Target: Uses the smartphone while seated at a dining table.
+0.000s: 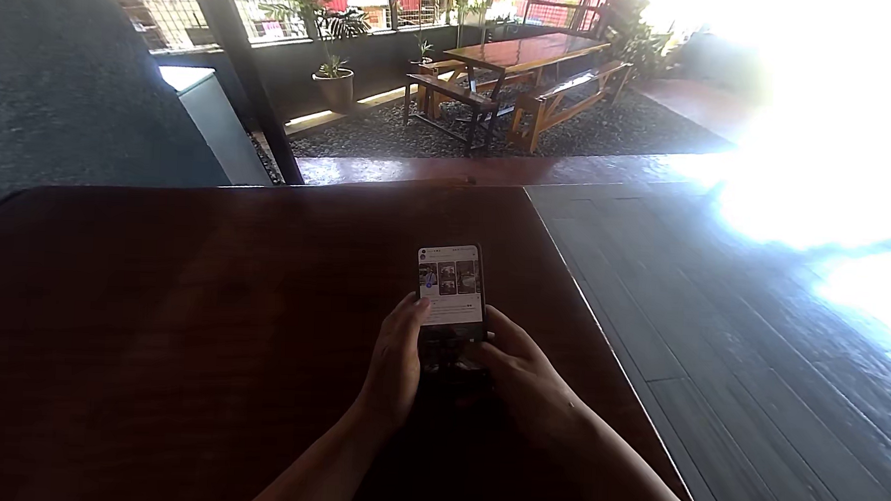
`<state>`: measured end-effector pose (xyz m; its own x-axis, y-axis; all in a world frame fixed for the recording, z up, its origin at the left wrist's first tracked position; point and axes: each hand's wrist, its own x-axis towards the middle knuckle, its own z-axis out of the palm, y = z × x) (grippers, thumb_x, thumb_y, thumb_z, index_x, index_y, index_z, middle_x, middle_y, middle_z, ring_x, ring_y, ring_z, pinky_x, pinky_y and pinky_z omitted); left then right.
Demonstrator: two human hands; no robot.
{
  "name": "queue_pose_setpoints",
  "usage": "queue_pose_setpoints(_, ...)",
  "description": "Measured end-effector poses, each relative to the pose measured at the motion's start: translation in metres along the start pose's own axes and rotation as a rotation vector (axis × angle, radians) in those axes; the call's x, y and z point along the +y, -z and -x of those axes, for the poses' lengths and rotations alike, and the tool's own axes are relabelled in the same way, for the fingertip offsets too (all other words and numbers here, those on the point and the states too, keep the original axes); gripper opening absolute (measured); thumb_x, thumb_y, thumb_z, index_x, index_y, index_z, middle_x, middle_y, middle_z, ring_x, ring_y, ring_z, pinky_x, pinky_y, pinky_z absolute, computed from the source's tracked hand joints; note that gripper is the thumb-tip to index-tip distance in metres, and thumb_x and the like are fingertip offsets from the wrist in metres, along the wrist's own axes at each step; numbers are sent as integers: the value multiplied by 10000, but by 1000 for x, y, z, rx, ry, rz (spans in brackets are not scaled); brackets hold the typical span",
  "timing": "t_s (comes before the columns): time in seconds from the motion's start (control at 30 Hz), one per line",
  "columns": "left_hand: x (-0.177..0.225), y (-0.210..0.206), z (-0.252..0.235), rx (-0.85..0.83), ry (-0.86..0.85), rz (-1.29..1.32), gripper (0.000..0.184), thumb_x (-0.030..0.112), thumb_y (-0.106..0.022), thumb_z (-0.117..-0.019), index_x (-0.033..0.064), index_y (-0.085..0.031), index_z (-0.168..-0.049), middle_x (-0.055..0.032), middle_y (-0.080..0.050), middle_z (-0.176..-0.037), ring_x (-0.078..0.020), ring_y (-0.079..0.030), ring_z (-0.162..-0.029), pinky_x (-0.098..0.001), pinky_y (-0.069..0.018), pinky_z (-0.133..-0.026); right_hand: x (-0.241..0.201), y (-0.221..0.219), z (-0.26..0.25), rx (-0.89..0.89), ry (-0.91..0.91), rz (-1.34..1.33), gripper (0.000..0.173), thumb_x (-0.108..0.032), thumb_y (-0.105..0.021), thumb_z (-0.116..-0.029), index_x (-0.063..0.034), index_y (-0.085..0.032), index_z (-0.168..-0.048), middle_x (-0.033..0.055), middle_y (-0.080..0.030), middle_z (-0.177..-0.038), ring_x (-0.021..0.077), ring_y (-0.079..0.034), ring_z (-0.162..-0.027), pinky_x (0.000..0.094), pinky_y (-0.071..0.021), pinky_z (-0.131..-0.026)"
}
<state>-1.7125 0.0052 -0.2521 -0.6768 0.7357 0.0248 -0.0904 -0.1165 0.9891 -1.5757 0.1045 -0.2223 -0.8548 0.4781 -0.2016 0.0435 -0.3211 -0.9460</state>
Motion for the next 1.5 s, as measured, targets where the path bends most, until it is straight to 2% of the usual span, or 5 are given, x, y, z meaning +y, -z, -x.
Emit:
queue_pose_setpoints(0.13,1,0,-1,-23,-7,24,470,355,-366,-1056,83,-603,-1357,-75,-659,-1272,-162,-618,-1198,-345,-512,-1024,0,0,1,-28,13,31,453,50,-584,-891,-82,-515,-1320,147,-700,-1134,259,-735,-954,400,-652,-717)
queue_pose_setpoints(0.6,0,0,0,-13,5,17,472,365,-365,-1061,100,-581,-1387,-73,-626,-1334,-165,-583,-1255,-353,-485,-1062,-2,1,1,-15,-26,18,414,-29,-544,-925,-86,-537,-1335,158,-691,-1140,277,-728,-964,426,-648,-725)
queue_pose_setpoints(0.8,0,1,1,-8,22,-11,501,392,-371,-1062,84,-551,-1415,-87,-598,-1374,-167,-555,-1291,-361,-466,-1081,-1,1,0,3,-41,-58,311,-134,-487,-1038,-89,-553,-1339,183,-688,-1127,299,-728,-951,441,-644,-714)
queue_pose_setpoints(0.93,1,1,1,-3,28,-22,509,390,-358,-1062,85,-536,-1429,-93,-588,-1389,-172,-544,-1309,-368,-465,-1085,-1,2,0,12,-50,-61,326,-210,-435,-1059,-103,-568,-1336,194,-687,-1155,311,-721,-977,445,-637,-707)
queue_pose_setpoints(1.5,1,0,0,-14,22,8,485,363,-345,-1070,85,-559,-1405,-82,-611,-1360,-167,-566,-1280,-355,-471,-1078,-2,2,1,15,-54,-64,322,-89,-484,-1013,-92,-561,-1325,188,-690,-1112,297,-731,-922,433,-642,-698)
